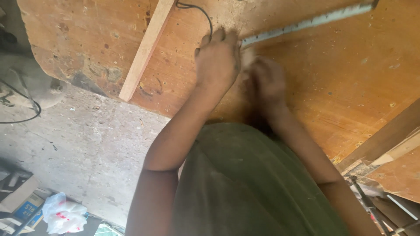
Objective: The person uses a table saw to cut thin wooden strips into smaller pieces. They measure the wood with a tape measure and a ruler, then guide the strips through the saw blade to make precise cuts.
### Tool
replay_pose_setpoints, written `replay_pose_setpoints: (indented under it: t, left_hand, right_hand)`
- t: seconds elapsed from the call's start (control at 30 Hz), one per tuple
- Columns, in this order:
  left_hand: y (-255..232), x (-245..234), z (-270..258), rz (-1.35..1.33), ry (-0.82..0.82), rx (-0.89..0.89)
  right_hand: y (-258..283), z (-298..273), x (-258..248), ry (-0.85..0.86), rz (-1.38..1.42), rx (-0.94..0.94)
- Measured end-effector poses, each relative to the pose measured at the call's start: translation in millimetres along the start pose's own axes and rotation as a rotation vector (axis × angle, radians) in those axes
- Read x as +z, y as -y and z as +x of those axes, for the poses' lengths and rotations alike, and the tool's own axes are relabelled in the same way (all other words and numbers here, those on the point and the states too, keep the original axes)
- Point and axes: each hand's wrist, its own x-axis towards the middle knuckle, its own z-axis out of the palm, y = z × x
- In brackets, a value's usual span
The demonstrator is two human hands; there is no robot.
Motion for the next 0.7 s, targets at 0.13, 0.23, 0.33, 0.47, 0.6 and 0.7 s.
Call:
replay_pose_setpoints:
  t: [0.13, 0.23, 0.33, 0.47, 0.6, 0.7]
  left_hand:
    - [36, -31, -8, -0.008, -0.052, -0.079]
    - [70, -56, -34, 0.006, -0.108, -0.174]
    - [93, -71, -54, -0.039, -0.046, -0.245]
    - [95, -62, -89, -0.17, -0.023, -0.222]
    - [119, -79, -91, -0.025, 0.073, -0.314]
    - [167, -59, -95, 0.008, -0.104, -0.356]
  right_hand:
    - [50, 39, 27, -0.006, -0.01, -0.083]
    - [53, 45, 45, 0.022, 0.122, -0.132]
    - [62, 62, 55, -0.05, 0.297, -0.066]
    - [88, 86, 45, 0.054, 0.701, 0.863]
    - [59, 111, 59, -0.168, 0.998, 0.896]
    - [1, 124, 48, -0.244, 0.972, 0.941]
